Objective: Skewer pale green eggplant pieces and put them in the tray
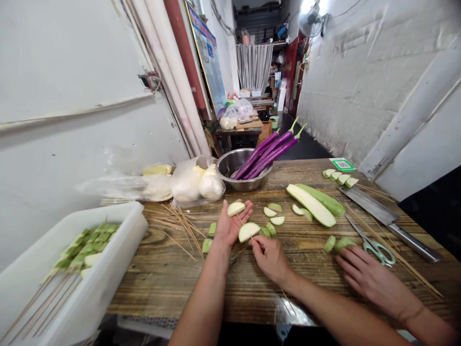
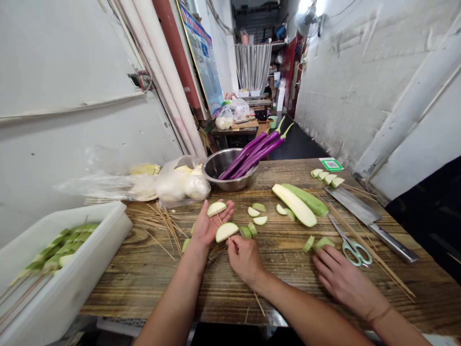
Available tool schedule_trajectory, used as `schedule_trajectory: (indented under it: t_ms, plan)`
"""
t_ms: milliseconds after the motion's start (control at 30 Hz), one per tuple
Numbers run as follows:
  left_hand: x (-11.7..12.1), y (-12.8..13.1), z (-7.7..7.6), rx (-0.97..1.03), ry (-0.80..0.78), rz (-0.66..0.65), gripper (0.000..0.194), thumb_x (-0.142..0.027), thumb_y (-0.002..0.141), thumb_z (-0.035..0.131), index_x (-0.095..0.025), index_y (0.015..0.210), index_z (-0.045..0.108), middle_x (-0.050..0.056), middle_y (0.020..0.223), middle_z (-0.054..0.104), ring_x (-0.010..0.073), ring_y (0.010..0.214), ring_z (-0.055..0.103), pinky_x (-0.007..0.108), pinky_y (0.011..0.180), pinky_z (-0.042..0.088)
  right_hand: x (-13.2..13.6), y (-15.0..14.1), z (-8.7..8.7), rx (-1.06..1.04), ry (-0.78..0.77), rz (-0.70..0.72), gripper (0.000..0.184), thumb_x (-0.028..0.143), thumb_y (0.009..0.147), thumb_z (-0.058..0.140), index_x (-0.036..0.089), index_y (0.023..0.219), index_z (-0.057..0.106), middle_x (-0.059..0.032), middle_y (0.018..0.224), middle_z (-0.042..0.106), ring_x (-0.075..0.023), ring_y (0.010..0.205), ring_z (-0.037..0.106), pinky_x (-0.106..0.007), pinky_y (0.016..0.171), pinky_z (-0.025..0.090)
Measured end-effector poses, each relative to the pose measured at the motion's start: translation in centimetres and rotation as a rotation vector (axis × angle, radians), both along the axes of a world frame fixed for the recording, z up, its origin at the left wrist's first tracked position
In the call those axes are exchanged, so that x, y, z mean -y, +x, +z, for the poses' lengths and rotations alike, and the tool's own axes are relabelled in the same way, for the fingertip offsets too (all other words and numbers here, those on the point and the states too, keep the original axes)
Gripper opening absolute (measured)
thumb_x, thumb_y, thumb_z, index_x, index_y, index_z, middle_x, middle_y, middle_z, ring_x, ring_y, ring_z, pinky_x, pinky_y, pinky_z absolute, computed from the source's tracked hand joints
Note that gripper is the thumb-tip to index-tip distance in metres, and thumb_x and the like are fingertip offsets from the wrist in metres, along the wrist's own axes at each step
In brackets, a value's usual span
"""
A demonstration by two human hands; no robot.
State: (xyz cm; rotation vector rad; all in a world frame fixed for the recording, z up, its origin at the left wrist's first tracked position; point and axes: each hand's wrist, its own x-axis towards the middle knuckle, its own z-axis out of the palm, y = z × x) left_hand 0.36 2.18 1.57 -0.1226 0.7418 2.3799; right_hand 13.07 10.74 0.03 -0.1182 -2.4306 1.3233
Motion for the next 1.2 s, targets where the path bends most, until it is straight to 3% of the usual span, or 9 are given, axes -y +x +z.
schedule_trajectory:
  t_ms: [300,533,800,1200]
  plan:
    - [0.0,-0.1,0.0,0.003,-0.053,0.033,0.041,-0.045,0.086,0.040,-0.009,0.094,0.058,0.021,0.101,0.063,0.0283,0.102,0.059,0.041,0.081,0.050,0.1,0.4,0.6,-0.011,0.015,0.009,0.025,0.014,0.084,0.040,0.019,0.070,0.061,-0.0019,0.058,0.058,-0.0110,0.050,0.047,-0.023,0.049,0.032]
    - [0.2,-0.3,0.0,-0.001,-0.127,0.064,0.046,-0.045,0.089,0.030,-0.009,0.093,0.059,0.021,0.100,0.063,0.0287,0.100,0.060,0.044,0.076,0.052,0.3,0.6,0.9,-0.059,0.026,-0.110,0.022,0.011,0.083,0.043,0.020,0.077,0.063,0.0000,0.064,0.063,-0.0090,0.053,0.051,-0.019,0.053,0.037]
    - [0.2,-0.2,0.2,-0.012,-0.194,0.084,0.051,-0.046,0.090,0.024,-0.009,0.089,0.059,0.020,0.097,0.065,0.0277,0.098,0.061,0.044,0.076,0.052,0.5,1.0,1.4,0.016,-0.045,-0.122,0.024,0.015,0.086,0.043,0.024,0.086,0.065,-0.0034,0.072,0.067,-0.0107,0.059,0.058,-0.023,0.057,0.041]
    - [0.1,0.1,0.3,0.016,-0.083,0.045,0.050,-0.050,0.088,0.030,-0.008,0.092,0.059,0.021,0.099,0.064,0.0283,0.100,0.060,0.043,0.078,0.051,0.6,0.5,0.3,-0.059,-0.017,-0.057,0.021,0.013,0.082,0.043,0.016,0.076,0.064,-0.0012,0.063,0.063,-0.0097,0.052,0.051,-0.020,0.050,0.036]
